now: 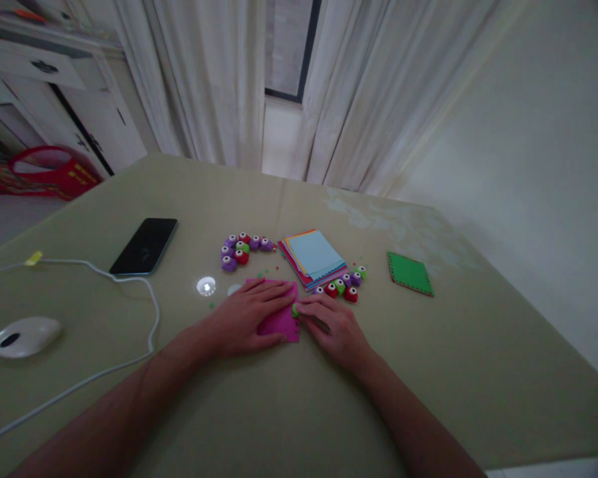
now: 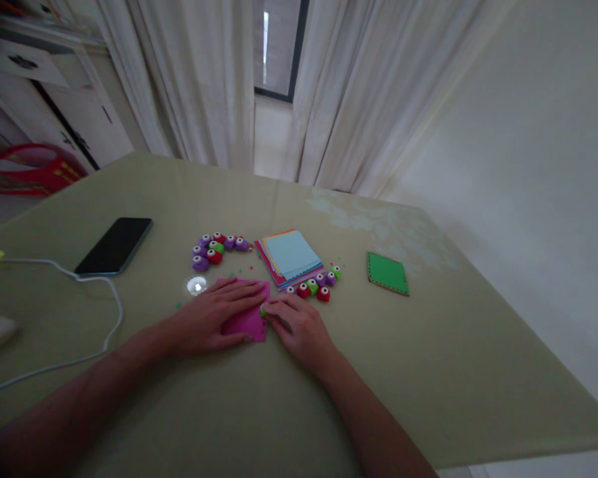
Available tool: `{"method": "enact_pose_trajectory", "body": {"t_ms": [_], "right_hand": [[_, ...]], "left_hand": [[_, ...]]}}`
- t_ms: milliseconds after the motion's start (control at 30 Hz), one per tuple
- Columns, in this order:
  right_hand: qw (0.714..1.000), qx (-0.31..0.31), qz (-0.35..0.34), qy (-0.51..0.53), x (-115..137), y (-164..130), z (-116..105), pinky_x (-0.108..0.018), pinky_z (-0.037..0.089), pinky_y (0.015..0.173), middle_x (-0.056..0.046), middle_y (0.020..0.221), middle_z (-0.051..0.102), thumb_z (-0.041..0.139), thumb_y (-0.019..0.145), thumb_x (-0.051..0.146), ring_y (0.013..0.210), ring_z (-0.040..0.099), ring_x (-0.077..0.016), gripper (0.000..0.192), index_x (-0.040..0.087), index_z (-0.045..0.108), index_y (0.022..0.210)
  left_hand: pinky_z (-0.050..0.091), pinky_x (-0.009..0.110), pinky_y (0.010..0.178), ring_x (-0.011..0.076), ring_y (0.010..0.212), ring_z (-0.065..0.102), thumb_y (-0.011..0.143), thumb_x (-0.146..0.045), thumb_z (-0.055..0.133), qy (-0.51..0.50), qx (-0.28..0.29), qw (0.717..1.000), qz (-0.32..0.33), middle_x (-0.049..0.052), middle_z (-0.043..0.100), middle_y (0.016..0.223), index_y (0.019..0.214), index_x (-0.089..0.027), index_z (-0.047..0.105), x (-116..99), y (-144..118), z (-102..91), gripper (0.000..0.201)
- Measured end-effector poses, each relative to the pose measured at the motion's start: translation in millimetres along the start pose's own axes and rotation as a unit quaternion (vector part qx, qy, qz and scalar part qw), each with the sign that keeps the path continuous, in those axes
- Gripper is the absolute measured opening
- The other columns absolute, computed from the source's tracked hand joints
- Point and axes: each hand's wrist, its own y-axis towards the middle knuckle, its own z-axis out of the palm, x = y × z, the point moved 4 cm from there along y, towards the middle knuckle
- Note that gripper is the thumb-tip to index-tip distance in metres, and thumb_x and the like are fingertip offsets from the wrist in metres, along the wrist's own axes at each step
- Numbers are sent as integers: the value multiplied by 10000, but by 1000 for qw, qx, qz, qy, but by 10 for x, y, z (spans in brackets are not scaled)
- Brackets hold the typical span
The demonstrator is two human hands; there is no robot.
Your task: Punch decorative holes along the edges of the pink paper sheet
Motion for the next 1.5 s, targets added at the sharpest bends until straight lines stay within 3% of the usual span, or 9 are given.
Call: {"method": "enact_pose_trajectory", "body": {"t_ms": [367,867,1267,1367,1500], "right_hand": [[995,16,-34,-96,25,-71,41,-424,598,997,-122,1241,744,612,1005,156,1133,715,-266,287,252,761,1231],[996,9,6,-86,125,28,93,-383,583,961,-110,1162,717,618,973,155,1080,691,-250,167,235,732,1066],[995,-34,-50,-79,113,20,139,-379,583,958,-115,1141,729,621,983,123,1069,686,-247,139,212,701,1054],[994,-33,-46,-93,107,12,134,-382,574,929,-121,1155,704,645,951,120,1062,665,-257,124,209,701,1017],[991,-20,-33,-125,100,4,120,-364,541,828,-100,1027,648,675,918,129,949,616,-249,83,201,703,949]], "left_hand": [[224,539,1324,325,1570,432,994,-698,610,-3,-3,1000,3,50,424,1728,1701,-343,353,3,6,4,832],[249,562,1306,346,1552,450,975,-674,643,2,13,1000,-19,50,447,1714,1672,-328,423,13,40,-11,808],[275,539,1298,321,1514,504,976,-651,682,5,-30,999,20,76,516,1670,1663,-309,431,-1,17,-18,808],[390,491,1224,290,1419,592,1009,-544,709,2,-88,993,77,84,624,1568,1573,-278,541,-132,25,-78,647],[550,391,970,231,1078,726,1089,-253,604,7,-174,978,112,72,785,1219,1319,-229,714,-243,64,-58,257]]}}
